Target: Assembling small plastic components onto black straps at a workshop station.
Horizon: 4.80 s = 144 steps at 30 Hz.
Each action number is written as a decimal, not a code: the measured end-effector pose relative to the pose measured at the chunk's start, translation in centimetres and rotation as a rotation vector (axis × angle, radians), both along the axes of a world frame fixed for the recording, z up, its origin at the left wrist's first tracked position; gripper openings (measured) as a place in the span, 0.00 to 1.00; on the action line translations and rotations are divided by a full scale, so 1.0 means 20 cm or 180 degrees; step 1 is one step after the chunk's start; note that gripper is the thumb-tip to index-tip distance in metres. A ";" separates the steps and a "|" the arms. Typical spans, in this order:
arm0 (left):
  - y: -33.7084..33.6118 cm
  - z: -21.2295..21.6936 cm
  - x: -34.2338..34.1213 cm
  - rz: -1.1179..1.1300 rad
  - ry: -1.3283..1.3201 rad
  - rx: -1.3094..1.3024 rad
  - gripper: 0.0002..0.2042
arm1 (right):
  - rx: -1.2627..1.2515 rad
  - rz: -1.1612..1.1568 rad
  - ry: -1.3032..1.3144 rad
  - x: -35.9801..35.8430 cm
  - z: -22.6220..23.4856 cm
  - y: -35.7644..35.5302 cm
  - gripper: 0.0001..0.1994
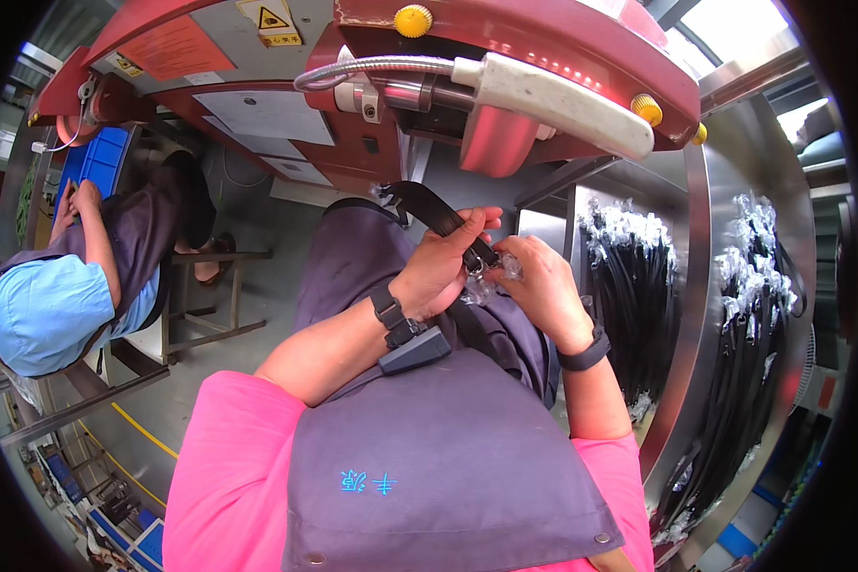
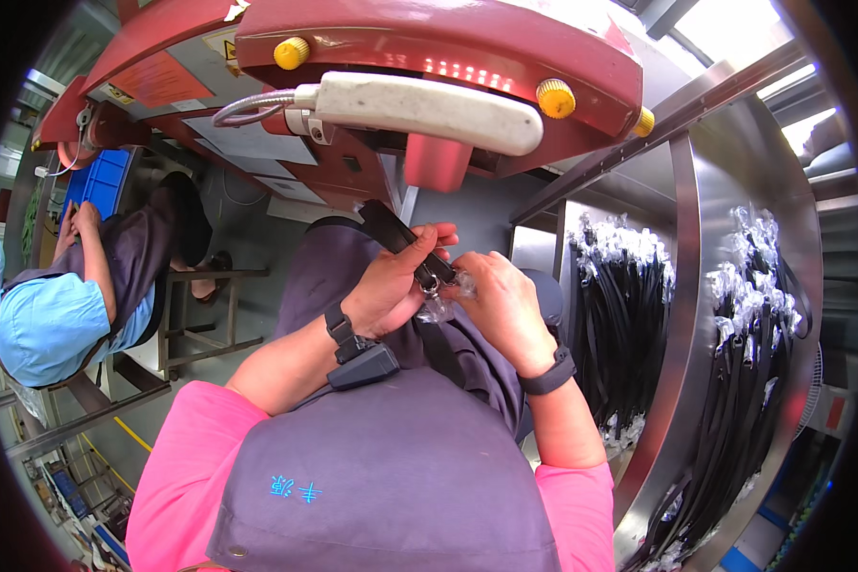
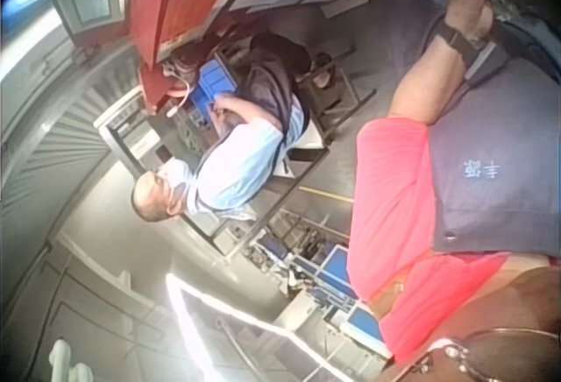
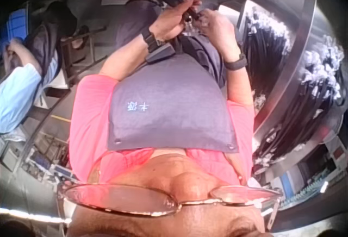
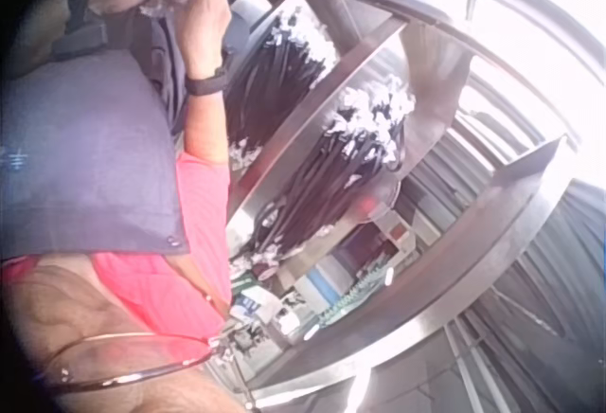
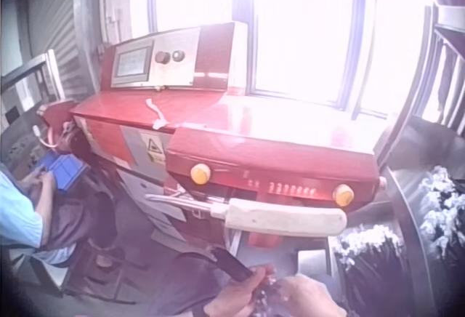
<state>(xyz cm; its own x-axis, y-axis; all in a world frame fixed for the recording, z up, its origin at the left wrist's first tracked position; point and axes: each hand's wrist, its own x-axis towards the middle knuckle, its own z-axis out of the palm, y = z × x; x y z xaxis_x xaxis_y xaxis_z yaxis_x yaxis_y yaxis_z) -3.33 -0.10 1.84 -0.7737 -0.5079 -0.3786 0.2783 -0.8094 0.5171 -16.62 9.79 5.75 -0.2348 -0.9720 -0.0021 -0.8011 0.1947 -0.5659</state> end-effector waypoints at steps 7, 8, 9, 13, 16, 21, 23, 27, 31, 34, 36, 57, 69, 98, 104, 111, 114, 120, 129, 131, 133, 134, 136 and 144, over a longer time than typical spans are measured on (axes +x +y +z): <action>-0.01 -0.07 0.00 0.0190 0.0109 -0.0154 0.12 | -0.0423 -0.0125 -0.0235 -0.03 0.01 -0.01 0.10; -0.01 -0.08 0.00 0.0211 0.0162 -0.0153 0.10 | -0.0487 -0.0152 -0.0375 -0.04 0.01 -0.01 0.09; -0.01 -0.07 0.00 0.0214 0.0227 -0.0147 0.09 | -0.0549 -0.0195 -0.0501 -0.05 0.01 -0.01 0.09; -0.02 -0.02 0.01 0.0266 0.0379 -0.0059 0.07 | -0.0628 -0.0429 -0.0938 -0.06 0.04 -0.02 0.09; -0.02 -0.02 0.01 0.0382 0.0367 -0.0150 0.09 | -0.0889 -0.0745 -0.1597 -0.07 -0.04 -0.03 0.07; -0.03 -0.01 0.00 0.0369 0.0328 0.0060 0.11 | -0.1215 -0.0987 -0.2527 -0.05 -0.04 -0.09 0.05; -0.03 0.02 -0.01 0.0352 0.0325 0.0193 0.11 | -0.1244 -0.1065 -0.2668 -0.04 -0.03 -0.12 0.04; -0.05 0.07 -0.02 0.0309 0.0382 0.0333 0.11 | -0.1211 -0.1240 -0.2763 -0.03 0.01 -0.16 0.03; -0.06 0.09 -0.04 0.0433 0.0369 0.0401 0.10 | -0.1109 -0.1367 -0.2957 -0.04 0.03 -0.20 0.03; -0.06 0.11 -0.04 0.0387 0.0440 0.0395 0.12 | -0.1163 -0.1364 -0.3015 -0.05 0.02 -0.23 0.04; -0.07 0.10 -0.05 0.0410 0.0433 0.0407 0.12 | -0.1101 -0.1407 -0.2998 -0.06 0.03 -0.24 0.04; -0.08 0.07 -0.06 0.0418 0.0428 0.0603 0.10 | -0.0811 -0.1502 -0.2874 -0.09 0.03 -0.30 0.05; -0.07 0.09 -0.10 0.0426 0.0446 0.0596 0.09 | -0.1104 -0.1565 -0.3143 -0.11 0.02 -0.26 0.05; -0.07 0.01 -0.03 0.0194 0.0237 0.0299 0.11 | -0.1260 -0.1030 -0.1855 -0.06 0.01 -0.12 0.05; -0.07 0.06 -0.04 0.0304 0.0181 0.0678 0.08 | -0.1313 -0.1337 -0.2555 -0.05 0.01 -0.18 0.03; -0.08 0.06 -0.04 0.0349 0.0191 0.0721 0.09 | -0.1146 -0.1446 -0.2734 -0.06 0.01 -0.24 0.03; -0.08 0.07 -0.04 0.0375 0.0192 0.0752 0.10 | -0.1050 -0.1488 -0.2735 -0.08 0.01 -0.25 0.03; -0.08 0.07 -0.05 0.0452 0.0192 0.0837 0.09 | -0.0965 -0.1422 -0.2638 -0.10 0.01 -0.27 0.04; -0.09 0.06 -0.06 0.0492 0.0202 0.0813 0.12 | -0.0848 -0.1476 -0.2958 -0.11 0.01 -0.28 0.04; -0.09 0.06 -0.06 0.0496 0.0191 0.0792 0.12 | -0.0868 -0.1513 -0.3028 -0.11 0.01 -0.28 0.04; -0.09 0.07 -0.07 0.0506 0.0166 0.0781 0.12 | -0.0921 -0.1552 -0.3089 -0.10 0.01 -0.28 0.04; -0.09 0.07 -0.07 0.0469 0.0198 0.0771 0.12 | -0.0964 -0.1571 -0.3120 -0.10 0.01 -0.28 0.04; -0.09 0.06 -0.07 0.0401 0.0261 0.0750 0.13 | -0.1054 -0.1596 -0.3169 -0.10 0.01 -0.28 0.04; -0.06 0.11 -0.12 0.0304 0.0233 0.0664 0.10 | -0.1924 -0.1493 -0.3230 -0.08 -0.06 -0.21 0.04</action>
<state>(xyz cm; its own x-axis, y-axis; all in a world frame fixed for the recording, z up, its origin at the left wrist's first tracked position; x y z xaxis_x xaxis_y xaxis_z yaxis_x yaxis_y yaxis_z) -5.68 -1.30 4.00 -0.7552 -0.4967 -0.4277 0.3891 -0.8648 0.3172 -18.23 5.50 4.52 -0.7084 -0.7052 0.0309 0.1182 -0.1616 -0.9798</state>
